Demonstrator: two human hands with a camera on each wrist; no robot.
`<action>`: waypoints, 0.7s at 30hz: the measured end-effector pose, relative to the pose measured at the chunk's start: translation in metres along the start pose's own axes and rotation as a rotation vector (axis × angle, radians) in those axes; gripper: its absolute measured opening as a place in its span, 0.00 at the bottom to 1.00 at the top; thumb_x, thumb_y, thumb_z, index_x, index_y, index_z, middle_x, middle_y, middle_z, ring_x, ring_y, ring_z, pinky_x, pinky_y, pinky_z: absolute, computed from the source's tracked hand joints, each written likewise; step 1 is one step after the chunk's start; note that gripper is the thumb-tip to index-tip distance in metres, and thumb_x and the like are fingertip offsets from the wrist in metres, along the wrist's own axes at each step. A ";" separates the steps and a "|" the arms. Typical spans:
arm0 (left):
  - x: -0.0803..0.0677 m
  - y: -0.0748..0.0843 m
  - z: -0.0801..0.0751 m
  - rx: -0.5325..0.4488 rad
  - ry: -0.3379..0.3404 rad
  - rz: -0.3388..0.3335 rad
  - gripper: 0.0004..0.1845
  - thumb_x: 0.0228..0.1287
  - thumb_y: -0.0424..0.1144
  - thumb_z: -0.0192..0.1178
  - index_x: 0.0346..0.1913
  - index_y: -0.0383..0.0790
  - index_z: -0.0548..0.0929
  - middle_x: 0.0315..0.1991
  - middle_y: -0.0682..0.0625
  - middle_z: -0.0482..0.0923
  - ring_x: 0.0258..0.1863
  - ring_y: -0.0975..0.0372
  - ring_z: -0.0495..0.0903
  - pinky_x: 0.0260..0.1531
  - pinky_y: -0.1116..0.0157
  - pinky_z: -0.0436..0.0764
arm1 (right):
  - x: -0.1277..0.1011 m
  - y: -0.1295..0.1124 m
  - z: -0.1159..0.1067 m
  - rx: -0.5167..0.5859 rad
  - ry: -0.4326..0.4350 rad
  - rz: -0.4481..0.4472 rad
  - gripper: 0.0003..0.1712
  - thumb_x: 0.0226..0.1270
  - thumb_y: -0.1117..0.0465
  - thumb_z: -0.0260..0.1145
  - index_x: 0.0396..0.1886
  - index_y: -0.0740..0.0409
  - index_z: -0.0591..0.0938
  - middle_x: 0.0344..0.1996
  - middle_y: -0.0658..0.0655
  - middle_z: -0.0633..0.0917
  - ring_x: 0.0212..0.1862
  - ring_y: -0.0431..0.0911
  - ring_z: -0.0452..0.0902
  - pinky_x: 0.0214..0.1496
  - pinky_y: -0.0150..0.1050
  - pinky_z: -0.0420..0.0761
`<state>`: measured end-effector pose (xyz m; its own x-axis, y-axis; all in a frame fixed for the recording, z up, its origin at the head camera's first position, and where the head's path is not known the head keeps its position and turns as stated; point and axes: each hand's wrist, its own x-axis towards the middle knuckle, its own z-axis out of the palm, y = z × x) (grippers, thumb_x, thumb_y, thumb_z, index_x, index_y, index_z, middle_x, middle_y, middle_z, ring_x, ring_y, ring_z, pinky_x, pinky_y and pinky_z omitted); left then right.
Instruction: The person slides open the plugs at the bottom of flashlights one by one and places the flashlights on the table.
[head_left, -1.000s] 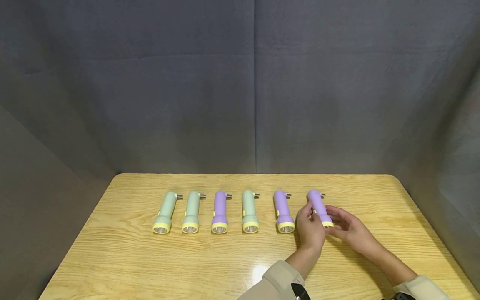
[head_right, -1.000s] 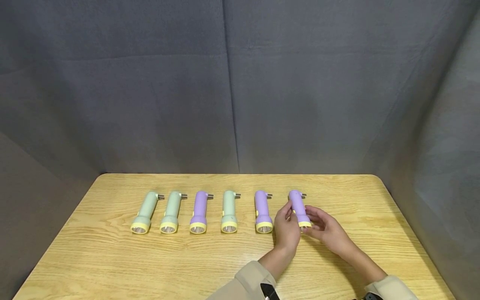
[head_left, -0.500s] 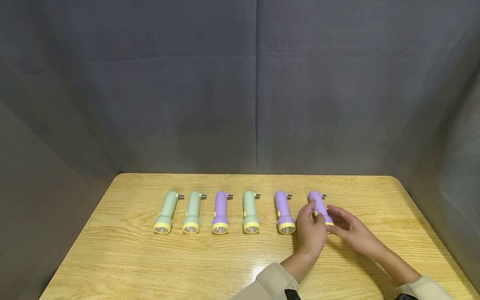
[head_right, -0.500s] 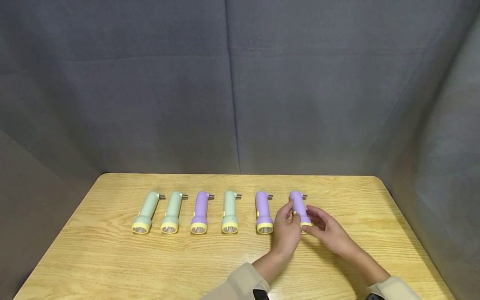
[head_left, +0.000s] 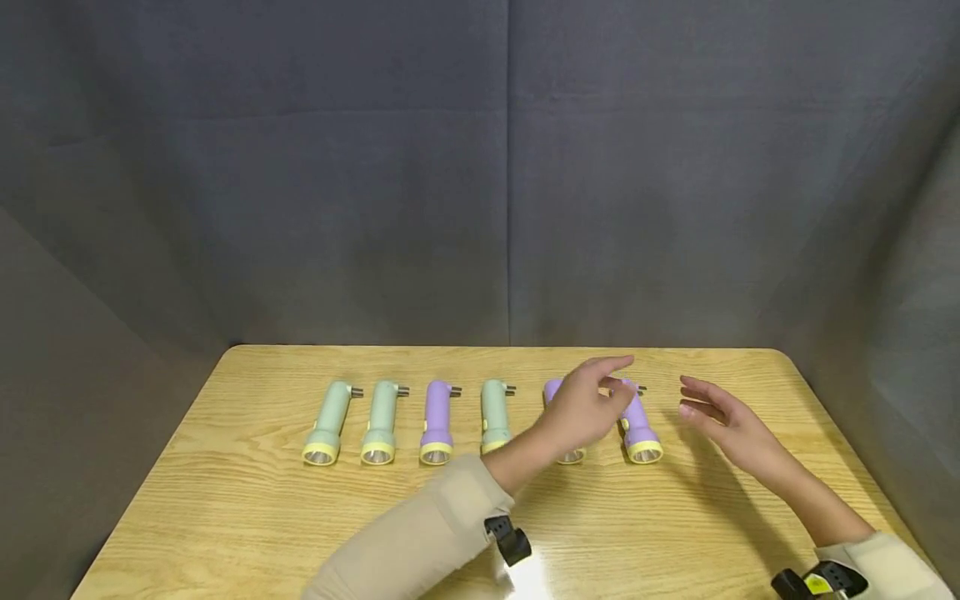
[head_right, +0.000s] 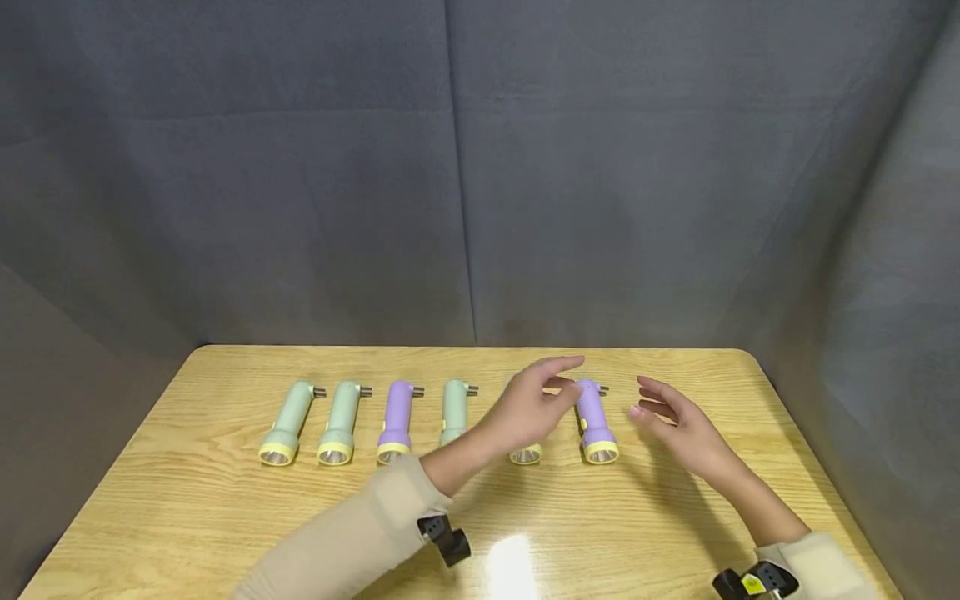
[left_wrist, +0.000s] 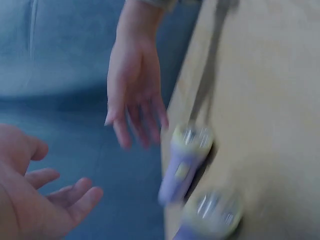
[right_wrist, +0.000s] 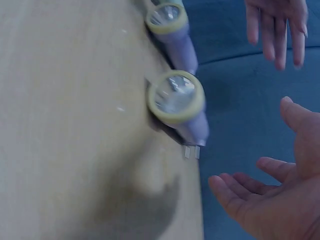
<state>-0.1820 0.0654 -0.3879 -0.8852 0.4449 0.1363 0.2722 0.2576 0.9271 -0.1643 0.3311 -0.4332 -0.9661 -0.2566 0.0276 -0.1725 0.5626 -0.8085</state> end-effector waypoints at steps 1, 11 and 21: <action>0.001 0.002 -0.012 0.037 -0.012 0.015 0.23 0.79 0.39 0.55 0.72 0.42 0.73 0.68 0.47 0.72 0.55 0.62 0.81 0.38 0.74 0.81 | 0.001 -0.002 -0.004 -0.013 0.004 -0.001 0.35 0.83 0.57 0.55 0.78 0.72 0.56 0.69 0.78 0.66 0.67 0.66 0.69 0.51 0.16 0.70; 0.002 0.002 -0.137 0.340 0.046 0.034 0.26 0.80 0.42 0.54 0.74 0.37 0.69 0.72 0.40 0.68 0.63 0.51 0.78 0.58 0.56 0.81 | 0.016 -0.017 -0.049 -0.211 0.013 0.019 0.38 0.83 0.53 0.54 0.78 0.73 0.54 0.69 0.80 0.64 0.69 0.75 0.60 0.60 0.70 0.69; -0.022 -0.026 -0.272 0.642 0.168 -0.055 0.29 0.81 0.43 0.52 0.75 0.31 0.65 0.73 0.33 0.64 0.66 0.42 0.72 0.64 0.44 0.72 | 0.029 -0.012 -0.093 -0.425 0.084 -0.032 0.41 0.81 0.51 0.58 0.78 0.72 0.55 0.71 0.81 0.60 0.67 0.78 0.58 0.59 0.75 0.64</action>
<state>-0.2719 -0.1843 -0.3201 -0.9368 0.2903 0.1954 0.3498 0.7591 0.5490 -0.2082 0.3899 -0.3680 -0.9681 -0.2246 0.1109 -0.2498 0.8335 -0.4928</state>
